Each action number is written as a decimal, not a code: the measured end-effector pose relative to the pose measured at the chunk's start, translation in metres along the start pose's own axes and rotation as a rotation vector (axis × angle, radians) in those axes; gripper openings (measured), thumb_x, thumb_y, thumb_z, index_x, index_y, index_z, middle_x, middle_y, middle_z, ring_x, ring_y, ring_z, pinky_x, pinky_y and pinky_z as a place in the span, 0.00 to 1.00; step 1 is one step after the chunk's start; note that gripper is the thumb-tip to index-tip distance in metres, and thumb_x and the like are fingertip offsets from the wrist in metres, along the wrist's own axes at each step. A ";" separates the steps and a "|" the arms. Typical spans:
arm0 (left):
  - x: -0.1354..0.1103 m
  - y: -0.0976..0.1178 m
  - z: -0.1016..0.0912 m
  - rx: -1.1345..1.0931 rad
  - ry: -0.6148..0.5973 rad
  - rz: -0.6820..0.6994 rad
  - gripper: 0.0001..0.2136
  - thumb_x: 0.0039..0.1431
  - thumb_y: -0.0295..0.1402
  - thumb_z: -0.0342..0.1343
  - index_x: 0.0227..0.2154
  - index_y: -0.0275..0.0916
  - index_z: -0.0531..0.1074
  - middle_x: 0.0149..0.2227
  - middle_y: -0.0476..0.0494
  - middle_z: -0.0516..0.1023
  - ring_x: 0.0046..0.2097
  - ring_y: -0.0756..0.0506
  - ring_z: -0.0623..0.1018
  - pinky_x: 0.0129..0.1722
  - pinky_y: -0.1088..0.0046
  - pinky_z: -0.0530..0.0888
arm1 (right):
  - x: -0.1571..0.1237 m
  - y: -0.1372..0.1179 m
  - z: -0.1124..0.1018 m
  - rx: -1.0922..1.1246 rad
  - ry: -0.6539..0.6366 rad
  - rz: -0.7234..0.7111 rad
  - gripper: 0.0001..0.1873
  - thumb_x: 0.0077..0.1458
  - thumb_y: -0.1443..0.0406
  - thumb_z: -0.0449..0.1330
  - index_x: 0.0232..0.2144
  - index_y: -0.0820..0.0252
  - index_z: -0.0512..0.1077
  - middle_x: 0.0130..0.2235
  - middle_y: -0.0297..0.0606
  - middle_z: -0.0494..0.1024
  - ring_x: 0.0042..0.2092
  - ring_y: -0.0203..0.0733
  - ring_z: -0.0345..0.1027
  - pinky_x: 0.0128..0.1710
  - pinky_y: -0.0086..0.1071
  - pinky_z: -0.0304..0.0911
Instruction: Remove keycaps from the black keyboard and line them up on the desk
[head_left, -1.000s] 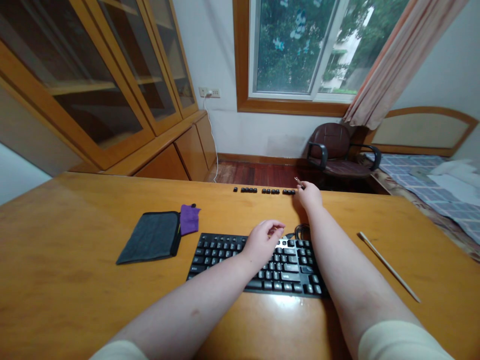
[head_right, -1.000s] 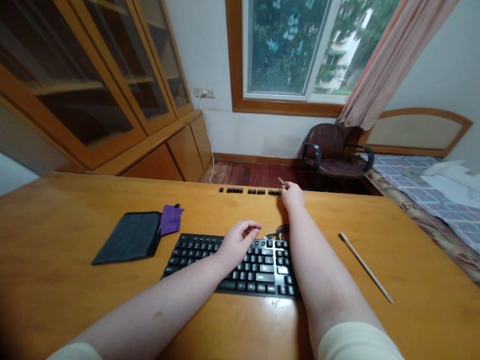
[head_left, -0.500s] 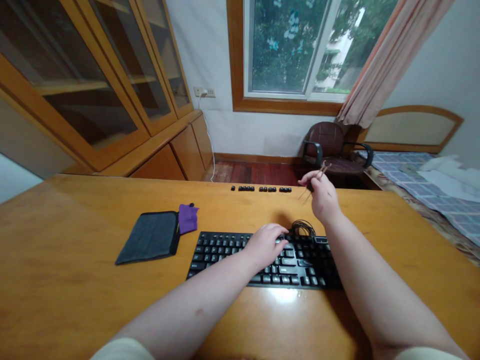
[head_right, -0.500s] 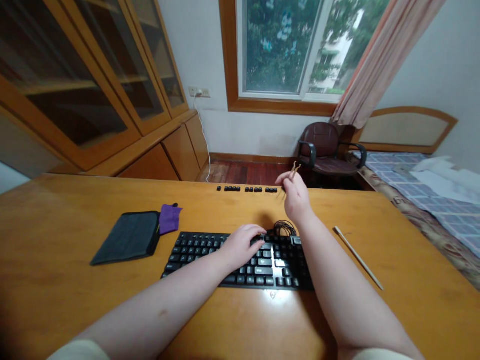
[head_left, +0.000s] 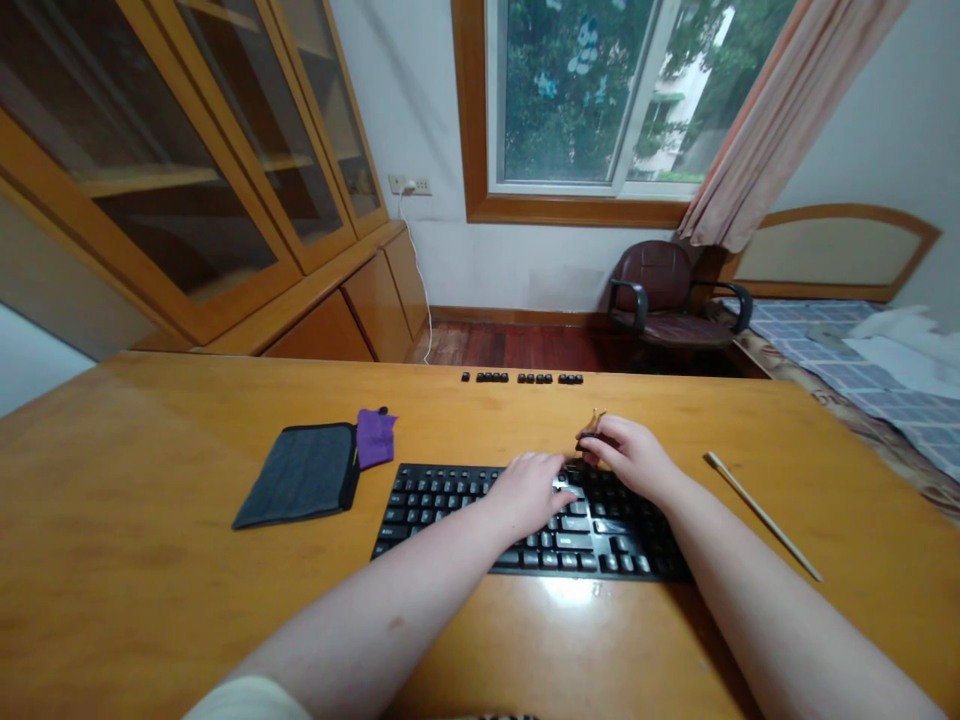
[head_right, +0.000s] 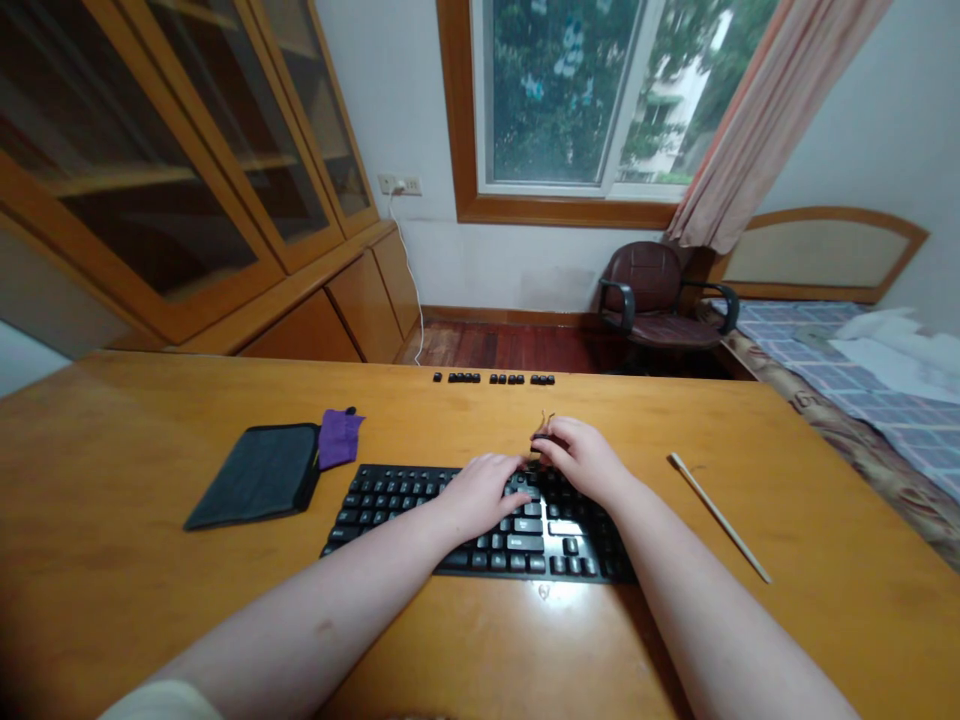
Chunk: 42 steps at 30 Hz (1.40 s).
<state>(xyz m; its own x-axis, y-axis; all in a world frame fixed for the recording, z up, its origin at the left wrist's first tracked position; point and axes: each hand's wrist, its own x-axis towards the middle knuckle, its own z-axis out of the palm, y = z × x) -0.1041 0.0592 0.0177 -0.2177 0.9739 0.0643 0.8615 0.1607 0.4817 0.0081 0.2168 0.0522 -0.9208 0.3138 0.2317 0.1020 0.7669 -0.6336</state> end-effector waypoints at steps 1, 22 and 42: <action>0.001 -0.002 0.000 -0.017 -0.002 0.003 0.21 0.53 0.42 0.55 0.49 0.40 0.65 0.45 0.41 0.73 0.47 0.41 0.72 0.47 0.64 0.68 | 0.000 -0.001 0.001 0.005 -0.003 0.007 0.13 0.56 0.60 0.53 0.24 0.59 0.68 0.25 0.35 0.71 0.29 0.37 0.66 0.32 0.31 0.61; -0.003 0.001 -0.018 0.084 -0.032 -0.093 0.14 0.56 0.41 0.52 0.41 0.39 0.70 0.40 0.41 0.75 0.43 0.41 0.74 0.43 0.65 0.69 | -0.001 -0.015 0.017 0.000 0.016 0.060 0.10 0.55 0.62 0.53 0.25 0.59 0.68 0.25 0.36 0.72 0.30 0.39 0.66 0.32 0.31 0.61; 0.001 -0.005 -0.005 0.048 -0.008 -0.091 0.12 0.56 0.40 0.51 0.38 0.40 0.72 0.36 0.43 0.76 0.41 0.43 0.74 0.41 0.67 0.69 | 0.001 -0.015 0.012 0.045 -0.176 -0.131 0.10 0.57 0.63 0.52 0.29 0.59 0.71 0.29 0.37 0.73 0.33 0.38 0.67 0.36 0.31 0.62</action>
<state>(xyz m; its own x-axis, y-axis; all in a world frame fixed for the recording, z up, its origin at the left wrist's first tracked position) -0.1110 0.0587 0.0201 -0.2925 0.9562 0.0151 0.8592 0.2558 0.4431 0.0010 0.1990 0.0527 -0.9769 0.1081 0.1842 -0.0358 0.7673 -0.6402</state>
